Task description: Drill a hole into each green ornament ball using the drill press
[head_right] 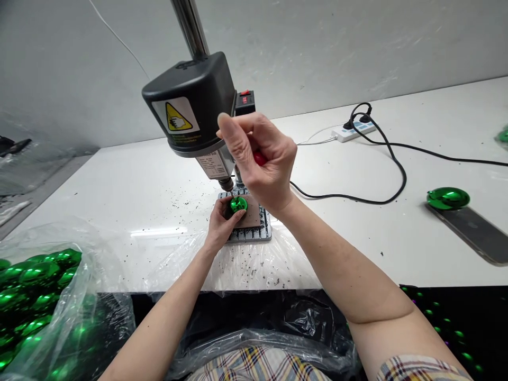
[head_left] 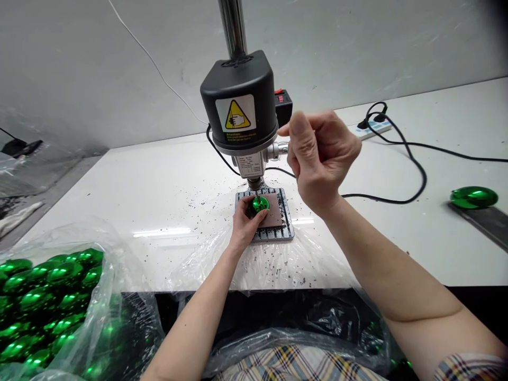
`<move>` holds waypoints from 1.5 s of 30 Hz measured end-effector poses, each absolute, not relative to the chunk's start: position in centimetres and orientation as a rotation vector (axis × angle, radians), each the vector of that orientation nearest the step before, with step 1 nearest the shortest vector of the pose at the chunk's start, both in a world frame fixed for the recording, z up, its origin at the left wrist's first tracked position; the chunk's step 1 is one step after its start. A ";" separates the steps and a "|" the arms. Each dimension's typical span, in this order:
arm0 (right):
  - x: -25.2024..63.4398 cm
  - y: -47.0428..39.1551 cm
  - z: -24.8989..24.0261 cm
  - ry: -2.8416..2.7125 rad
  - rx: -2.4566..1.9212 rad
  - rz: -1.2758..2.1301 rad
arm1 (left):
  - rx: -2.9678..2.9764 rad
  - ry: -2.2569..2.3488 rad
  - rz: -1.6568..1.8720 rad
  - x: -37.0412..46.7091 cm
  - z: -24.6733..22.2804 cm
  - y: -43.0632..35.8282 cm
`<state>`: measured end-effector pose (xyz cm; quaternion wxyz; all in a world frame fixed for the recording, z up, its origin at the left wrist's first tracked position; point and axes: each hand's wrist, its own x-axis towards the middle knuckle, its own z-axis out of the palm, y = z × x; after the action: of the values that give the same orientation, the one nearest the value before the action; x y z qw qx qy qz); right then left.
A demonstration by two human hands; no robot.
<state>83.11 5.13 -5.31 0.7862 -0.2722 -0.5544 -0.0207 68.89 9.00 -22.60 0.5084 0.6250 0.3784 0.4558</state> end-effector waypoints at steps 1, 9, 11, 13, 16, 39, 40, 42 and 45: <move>83.1 5.0 -5.5 -1.197 -0.565 -0.057 | 1.510 0.909 1.101 68.9 -22.7 9.0; 83.5 5.1 -7.6 -1.267 -0.463 -0.199 | 1.509 0.870 1.104 68.8 -22.6 9.1; 83.7 5.2 -8.3 -1.295 -0.416 -0.266 | 1.511 0.859 1.106 68.8 -22.5 9.0; 83.8 5.3 -8.8 -1.319 -0.392 -0.325 | 1.514 0.855 1.103 68.8 -22.4 9.0; 84.0 5.1 -9.1 -1.336 -0.381 -0.358 | 1.508 0.859 1.103 68.9 -22.3 9.0; 84.5 9.9 -1.0 -1.091 -0.683 0.196 | 1.847 1.141 1.367 66.1 -20.3 1.1; 84.5 9.7 -0.9 -1.093 -0.656 0.207 | 2.036 1.025 1.317 65.3 -20.6 -0.8; 84.4 9.3 -0.9 -1.105 -0.583 0.230 | 2.411 0.750 1.106 63.5 -21.4 -4.2; 84.3 8.7 -0.9 -1.095 -0.522 0.197 | 2.756 0.560 0.952 60.4 -22.0 -6.2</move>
<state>84.32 8.70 -0.88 0.8169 -0.2449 -0.5139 0.0926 60.43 -6.24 -22.03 0.0863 0.9248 0.1880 0.3194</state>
